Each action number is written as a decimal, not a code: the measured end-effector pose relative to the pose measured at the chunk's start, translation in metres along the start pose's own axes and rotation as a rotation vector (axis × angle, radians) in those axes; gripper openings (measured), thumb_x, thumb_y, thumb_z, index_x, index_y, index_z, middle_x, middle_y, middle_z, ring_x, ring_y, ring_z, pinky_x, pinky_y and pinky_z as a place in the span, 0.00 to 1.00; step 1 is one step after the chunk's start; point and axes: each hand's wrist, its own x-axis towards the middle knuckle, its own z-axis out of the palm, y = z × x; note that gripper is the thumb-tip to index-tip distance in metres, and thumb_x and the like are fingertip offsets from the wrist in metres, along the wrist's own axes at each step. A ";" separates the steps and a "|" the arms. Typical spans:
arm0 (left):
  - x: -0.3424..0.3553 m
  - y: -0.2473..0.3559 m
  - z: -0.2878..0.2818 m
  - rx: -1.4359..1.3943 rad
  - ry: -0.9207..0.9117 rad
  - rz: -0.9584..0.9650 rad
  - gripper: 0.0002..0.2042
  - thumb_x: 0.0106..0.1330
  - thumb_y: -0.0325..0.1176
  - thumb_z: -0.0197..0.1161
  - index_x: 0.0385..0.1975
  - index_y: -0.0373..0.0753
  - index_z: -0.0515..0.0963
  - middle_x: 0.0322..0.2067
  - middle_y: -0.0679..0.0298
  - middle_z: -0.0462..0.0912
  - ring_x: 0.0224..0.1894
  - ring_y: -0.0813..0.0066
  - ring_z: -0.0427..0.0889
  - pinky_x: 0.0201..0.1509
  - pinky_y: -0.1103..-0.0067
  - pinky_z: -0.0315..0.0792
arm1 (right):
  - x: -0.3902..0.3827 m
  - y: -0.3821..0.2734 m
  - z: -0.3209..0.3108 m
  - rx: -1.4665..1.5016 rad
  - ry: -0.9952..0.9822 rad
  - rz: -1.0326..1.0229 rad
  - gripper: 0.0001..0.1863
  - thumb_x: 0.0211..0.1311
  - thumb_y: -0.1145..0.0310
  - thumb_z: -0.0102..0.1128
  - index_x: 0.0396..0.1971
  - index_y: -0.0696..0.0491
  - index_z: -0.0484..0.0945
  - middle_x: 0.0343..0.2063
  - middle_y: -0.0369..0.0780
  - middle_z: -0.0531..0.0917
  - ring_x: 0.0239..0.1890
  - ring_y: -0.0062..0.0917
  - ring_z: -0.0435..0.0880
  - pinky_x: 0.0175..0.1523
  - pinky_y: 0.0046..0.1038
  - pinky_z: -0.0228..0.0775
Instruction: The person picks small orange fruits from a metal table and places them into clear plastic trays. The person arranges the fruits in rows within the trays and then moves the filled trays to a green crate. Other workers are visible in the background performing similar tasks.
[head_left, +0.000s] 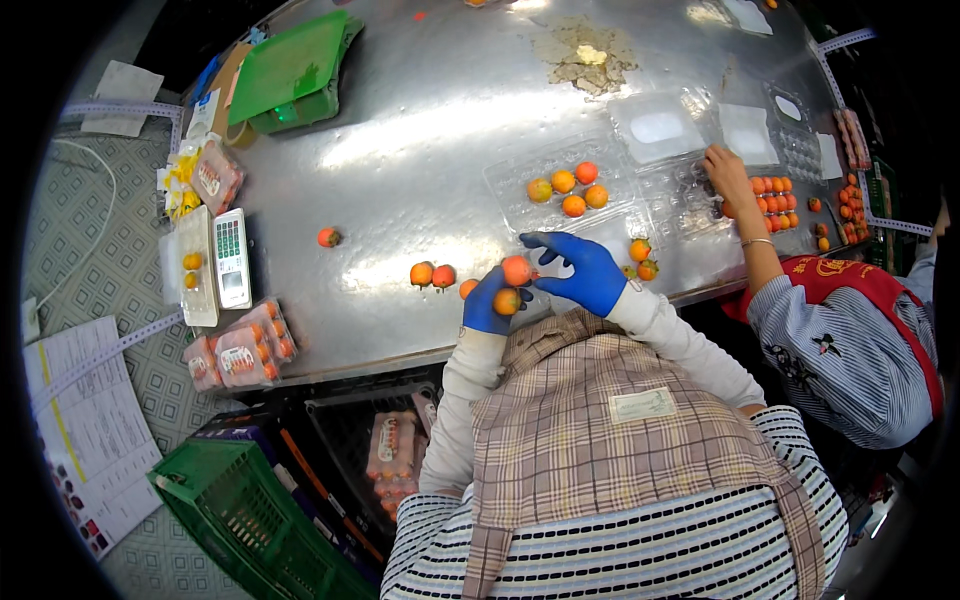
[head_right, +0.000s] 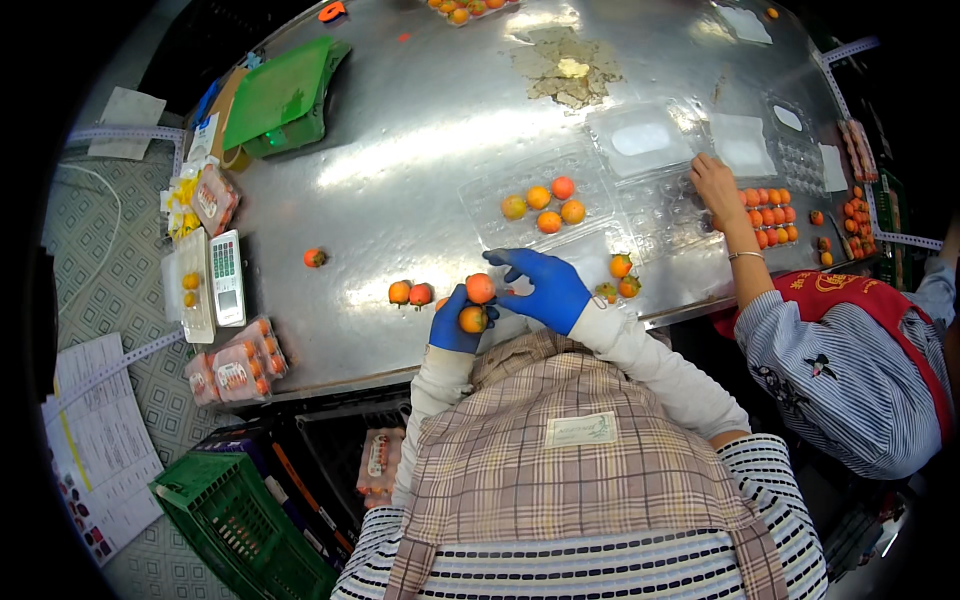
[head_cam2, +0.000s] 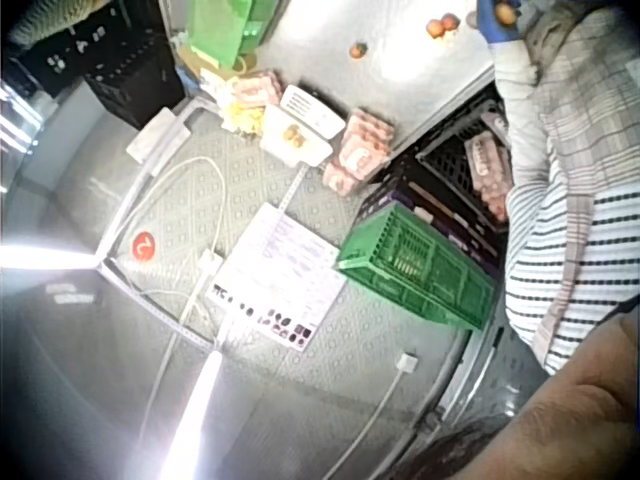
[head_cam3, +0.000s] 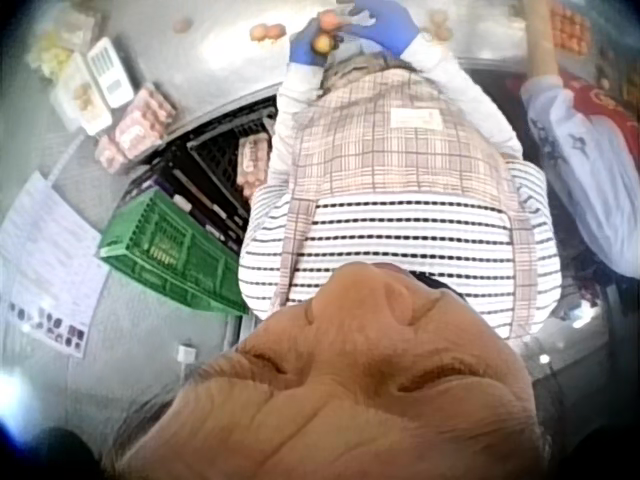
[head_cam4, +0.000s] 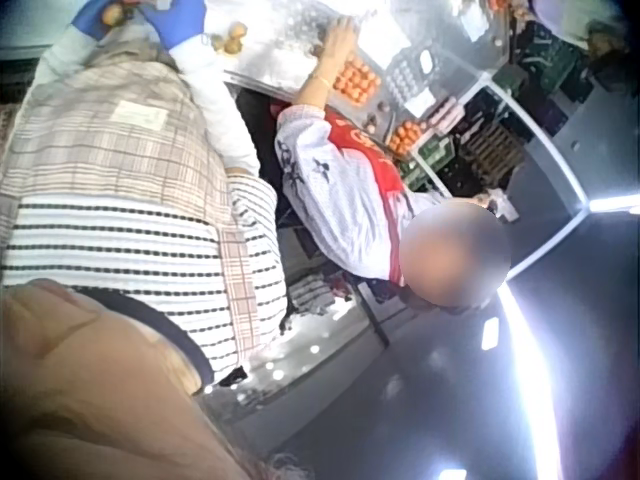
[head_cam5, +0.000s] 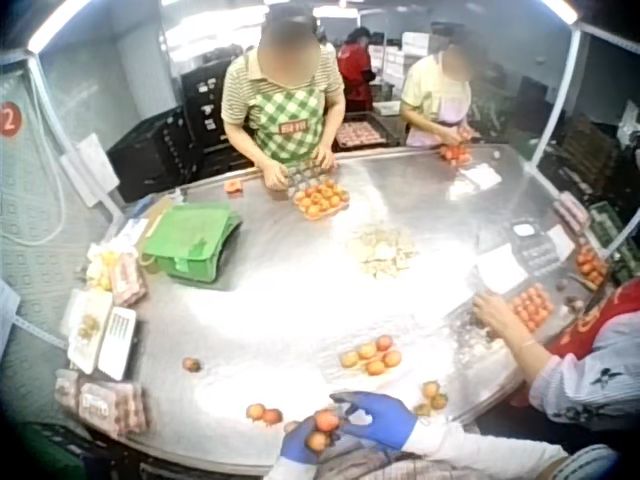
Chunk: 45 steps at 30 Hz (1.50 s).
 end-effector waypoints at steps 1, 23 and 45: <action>-0.002 0.002 0.004 0.148 0.006 0.060 0.18 0.68 0.43 0.49 0.44 0.33 0.74 0.33 0.62 0.79 0.31 0.78 0.76 0.34 0.83 0.69 | -0.001 0.000 -0.003 -0.018 0.015 -0.008 0.29 0.50 0.65 0.67 0.55 0.48 0.72 0.46 0.38 0.80 0.41 0.25 0.80 0.46 0.25 0.72; 0.017 -0.030 -0.005 -0.155 0.005 -0.029 0.26 0.54 0.19 0.57 0.57 0.33 0.67 0.54 0.59 0.70 0.52 0.68 0.74 0.54 0.77 0.69 | 0.057 0.082 -0.016 -0.744 0.187 -0.141 0.17 0.44 0.72 0.64 0.39 0.52 0.78 0.37 0.41 0.80 0.38 0.39 0.79 0.40 0.35 0.71; 0.009 0.000 0.041 0.657 0.168 0.429 0.30 0.50 0.23 0.66 0.57 0.42 0.69 0.49 0.61 0.72 0.42 0.74 0.76 0.45 0.80 0.71 | 0.001 0.062 -0.036 0.238 0.077 0.240 0.23 0.50 0.64 0.68 0.48 0.55 0.76 0.36 0.37 0.82 0.37 0.20 0.80 0.45 0.22 0.72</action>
